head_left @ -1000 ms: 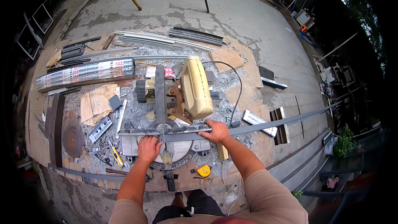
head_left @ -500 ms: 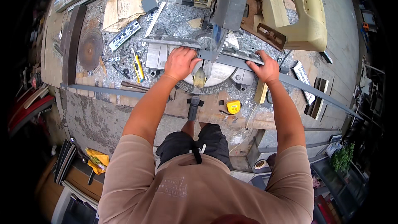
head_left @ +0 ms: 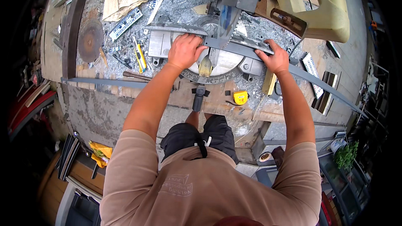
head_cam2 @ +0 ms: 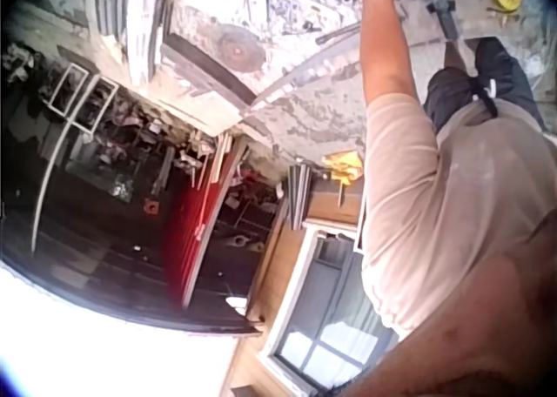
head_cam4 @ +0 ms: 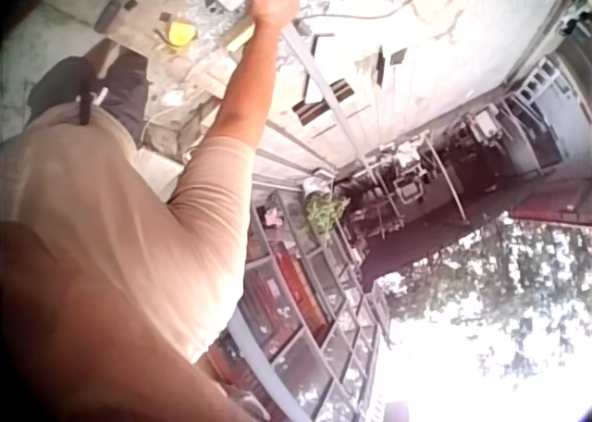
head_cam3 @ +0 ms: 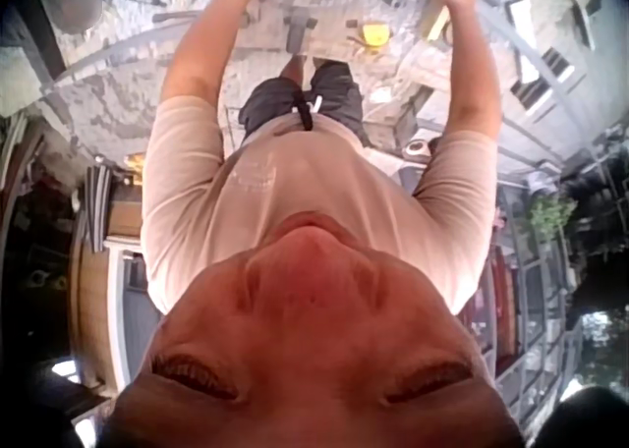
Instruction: The person selects a metal bar from a storage area, carries it to a workbench, measures a section with a tape measure, and cuts the bar using a miter saw.
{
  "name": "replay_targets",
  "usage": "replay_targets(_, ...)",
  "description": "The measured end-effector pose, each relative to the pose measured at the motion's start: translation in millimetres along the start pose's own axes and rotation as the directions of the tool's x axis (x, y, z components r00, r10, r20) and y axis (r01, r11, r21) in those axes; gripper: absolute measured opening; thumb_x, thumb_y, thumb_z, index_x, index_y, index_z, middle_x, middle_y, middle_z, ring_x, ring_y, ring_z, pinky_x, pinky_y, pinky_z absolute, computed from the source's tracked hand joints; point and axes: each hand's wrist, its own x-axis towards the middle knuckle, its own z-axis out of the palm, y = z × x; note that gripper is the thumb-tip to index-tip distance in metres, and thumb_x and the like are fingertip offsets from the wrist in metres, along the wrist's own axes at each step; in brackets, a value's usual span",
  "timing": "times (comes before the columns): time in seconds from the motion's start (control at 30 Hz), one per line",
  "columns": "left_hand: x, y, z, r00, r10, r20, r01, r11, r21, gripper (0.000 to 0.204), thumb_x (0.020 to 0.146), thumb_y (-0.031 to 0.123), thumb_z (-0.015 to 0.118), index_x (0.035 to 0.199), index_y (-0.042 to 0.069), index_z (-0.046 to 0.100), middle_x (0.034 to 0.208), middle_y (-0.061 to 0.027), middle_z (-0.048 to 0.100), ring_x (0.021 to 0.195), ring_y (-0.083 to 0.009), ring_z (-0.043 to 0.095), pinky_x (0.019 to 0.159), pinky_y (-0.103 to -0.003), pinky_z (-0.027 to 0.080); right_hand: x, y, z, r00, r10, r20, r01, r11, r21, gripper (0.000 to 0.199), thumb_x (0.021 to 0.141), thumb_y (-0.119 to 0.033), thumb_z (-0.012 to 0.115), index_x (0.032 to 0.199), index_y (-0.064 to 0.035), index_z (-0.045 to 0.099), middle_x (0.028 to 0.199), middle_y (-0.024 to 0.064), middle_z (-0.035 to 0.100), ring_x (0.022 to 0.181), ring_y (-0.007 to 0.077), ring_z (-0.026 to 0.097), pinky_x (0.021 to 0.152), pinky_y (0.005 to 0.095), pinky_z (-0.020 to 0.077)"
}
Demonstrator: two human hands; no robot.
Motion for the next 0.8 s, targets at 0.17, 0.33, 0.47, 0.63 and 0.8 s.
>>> replay_targets(0.17, -0.7, -0.3, 0.3, 1.000, -0.005, 0.012, 0.005, 1.000, -0.006, 0.022, 0.095, 0.029, 0.079, 0.096, 0.011, 0.067, 0.093, -0.0088, 0.069, 0.093, -0.0351, 0.067, 0.089, -0.048, 0.053, 0.1, 0.1, -0.4, 1.000, 0.013, 0.024, -0.013, 1.000, -0.011, 0.067, 0.088, -0.071, 0.079, 0.127, -0.0172, 0.071, 0.109, 0.0179, 0.081, 0.099, 0.0395, 0.078, 0.087, 0.0474, 0.0609)
replay_targets(0.33, -0.6, 0.0, 0.1, 1.000, -0.003, 0.004, 0.003, 1.000, 0.001, 0.024, 0.096, 0.031, 0.079, 0.095, 0.011, 0.067, 0.092, -0.0088, 0.069, 0.093, -0.0352, 0.067, 0.089, -0.048, 0.053, 0.2, -0.3, -1.0, 0.999, 0.020, 0.038, -0.020, 1.000, -0.018, 0.067, 0.088, -0.071, 0.078, 0.127, -0.0175, 0.071, 0.110, 0.0179, 0.081, 0.101, 0.0396, 0.078, 0.089, 0.0477, 0.0607)
replay_targets(0.47, -0.6, 0.2, 0.0, 1.000, -0.016, 0.017, 0.016, 1.000, 0.007, 0.024, 0.096, 0.032, 0.079, 0.095, 0.011, 0.067, 0.093, -0.0086, 0.069, 0.093, -0.0352, 0.067, 0.089, -0.048, 0.053, 0.4, 0.9, 0.1, 1.000, 0.004, 0.028, -0.004, 1.000, -0.016, 0.067, 0.088, -0.071, 0.078, 0.127, -0.0168, 0.071, 0.110, 0.0178, 0.081, 0.101, 0.0396, 0.078, 0.089, 0.0475, 0.0606)
replay_targets(0.63, -0.3, 1.0, -0.5, 0.999, -0.032, 0.038, 0.031, 0.999, 0.018, 0.024, 0.096, 0.032, 0.079, 0.096, 0.011, 0.068, 0.094, -0.0086, 0.069, 0.094, -0.0350, 0.067, 0.090, -0.047, 0.053, 0.2, 2.0, 0.6, 1.000, 0.000, 0.018, 0.000, 1.000, -0.009, 0.068, 0.087, -0.071, 0.078, 0.127, -0.0159, 0.071, 0.109, 0.0176, 0.081, 0.099, 0.0395, 0.078, 0.088, 0.0475, 0.0608)
replay_targets(0.8, -0.7, 2.1, -1.2, 0.999, -0.036, 0.038, 0.036, 0.999, 0.005, 0.021, 0.095, 0.029, 0.078, 0.097, 0.011, 0.067, 0.093, -0.0081, 0.069, 0.096, -0.0347, 0.066, 0.091, -0.047, 0.052, 0.1, -0.5, -2.1, 0.999, 0.012, 0.036, -0.012, 1.000, -0.001, 0.065, 0.088, -0.068, 0.079, 0.127, -0.0163, 0.071, 0.112, 0.0176, 0.081, 0.102, 0.0402, 0.078, 0.090, 0.0478, 0.0605)
